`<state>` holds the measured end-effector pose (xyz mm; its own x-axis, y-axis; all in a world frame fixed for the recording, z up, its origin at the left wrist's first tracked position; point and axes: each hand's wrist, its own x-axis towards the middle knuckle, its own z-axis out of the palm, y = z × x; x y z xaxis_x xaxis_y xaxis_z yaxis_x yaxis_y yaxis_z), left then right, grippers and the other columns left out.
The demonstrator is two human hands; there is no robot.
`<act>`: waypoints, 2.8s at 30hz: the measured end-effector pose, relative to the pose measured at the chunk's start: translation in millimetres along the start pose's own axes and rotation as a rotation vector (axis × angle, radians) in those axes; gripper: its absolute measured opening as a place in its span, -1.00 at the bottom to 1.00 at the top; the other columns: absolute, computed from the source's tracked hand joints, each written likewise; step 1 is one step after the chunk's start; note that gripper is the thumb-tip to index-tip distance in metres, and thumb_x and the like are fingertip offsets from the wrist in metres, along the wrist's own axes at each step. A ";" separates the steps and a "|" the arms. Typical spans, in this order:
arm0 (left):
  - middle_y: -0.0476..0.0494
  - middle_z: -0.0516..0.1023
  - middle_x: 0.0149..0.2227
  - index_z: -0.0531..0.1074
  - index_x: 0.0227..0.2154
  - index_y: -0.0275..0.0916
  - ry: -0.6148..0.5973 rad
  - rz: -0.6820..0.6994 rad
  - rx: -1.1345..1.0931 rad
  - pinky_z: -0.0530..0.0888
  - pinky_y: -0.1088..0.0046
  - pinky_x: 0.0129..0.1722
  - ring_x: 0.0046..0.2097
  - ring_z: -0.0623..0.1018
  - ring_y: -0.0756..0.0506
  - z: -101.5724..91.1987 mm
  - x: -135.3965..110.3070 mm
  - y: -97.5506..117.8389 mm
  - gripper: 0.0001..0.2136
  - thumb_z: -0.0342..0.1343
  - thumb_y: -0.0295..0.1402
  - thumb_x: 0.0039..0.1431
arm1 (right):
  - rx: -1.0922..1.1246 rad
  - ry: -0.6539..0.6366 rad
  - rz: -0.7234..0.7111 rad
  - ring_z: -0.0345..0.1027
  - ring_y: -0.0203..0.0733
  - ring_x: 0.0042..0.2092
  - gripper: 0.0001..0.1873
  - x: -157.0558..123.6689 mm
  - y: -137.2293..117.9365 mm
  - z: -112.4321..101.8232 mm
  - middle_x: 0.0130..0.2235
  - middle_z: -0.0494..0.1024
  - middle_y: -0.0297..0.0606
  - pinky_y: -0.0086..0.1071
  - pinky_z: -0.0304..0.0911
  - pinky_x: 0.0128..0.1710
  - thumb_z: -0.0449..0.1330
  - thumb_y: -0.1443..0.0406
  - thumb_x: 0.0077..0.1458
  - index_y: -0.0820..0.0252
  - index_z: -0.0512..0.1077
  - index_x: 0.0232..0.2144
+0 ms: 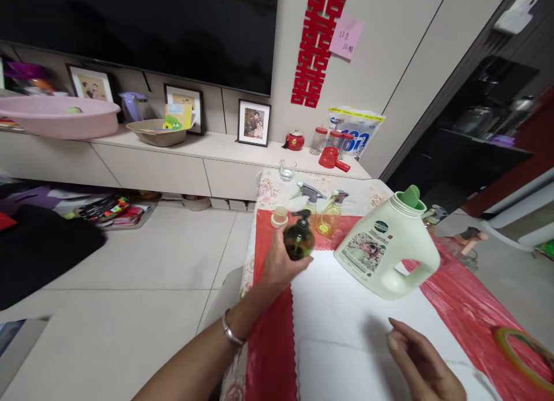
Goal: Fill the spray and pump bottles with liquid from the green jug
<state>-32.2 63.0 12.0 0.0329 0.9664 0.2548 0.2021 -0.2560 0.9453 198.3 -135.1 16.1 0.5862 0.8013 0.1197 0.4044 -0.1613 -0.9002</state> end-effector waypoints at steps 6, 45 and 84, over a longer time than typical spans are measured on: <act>-0.25 0.40 0.14 0.15 0.22 -0.12 -0.213 0.110 0.003 0.46 0.01 0.14 0.14 0.47 -0.31 31.0 -64.4 16.6 -0.13 0.42 -0.45 -0.19 | -0.045 -0.076 -0.436 0.39 -0.23 -0.09 -0.46 23.3 -42.7 41.9 0.02 0.41 -0.17 -0.45 0.44 -0.16 0.29 -0.04 0.17 0.13 0.47 0.07; -0.33 0.38 0.14 0.08 0.26 -0.18 0.096 0.138 0.135 0.44 -0.06 0.18 0.17 0.46 -0.36 37.5 -76.0 -11.6 -0.08 0.42 -0.32 -0.18 | -0.127 0.003 -0.530 0.39 -0.18 -0.03 -0.49 71.3 -94.7 21.1 0.06 0.40 -0.12 -0.36 0.38 -0.08 0.22 0.04 0.27 0.22 0.42 0.14; -0.35 0.36 0.17 0.07 0.27 -0.20 -0.175 0.223 0.069 0.41 -0.10 0.20 0.19 0.44 -0.37 40.1 -77.0 -15.8 -0.07 0.41 -0.40 -0.19 | 0.079 0.430 -0.166 0.25 -0.37 -0.45 -0.47 166.1 -39.1 -13.9 -0.41 0.37 -0.31 -0.55 0.25 -0.51 0.31 0.14 -0.13 0.41 0.46 -0.15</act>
<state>1.4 -6.5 -30.7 0.2509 0.8767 0.4104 0.2369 -0.4667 0.8521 289.6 -3.7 77.0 0.7624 0.4984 0.4127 0.4727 0.0066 -0.8812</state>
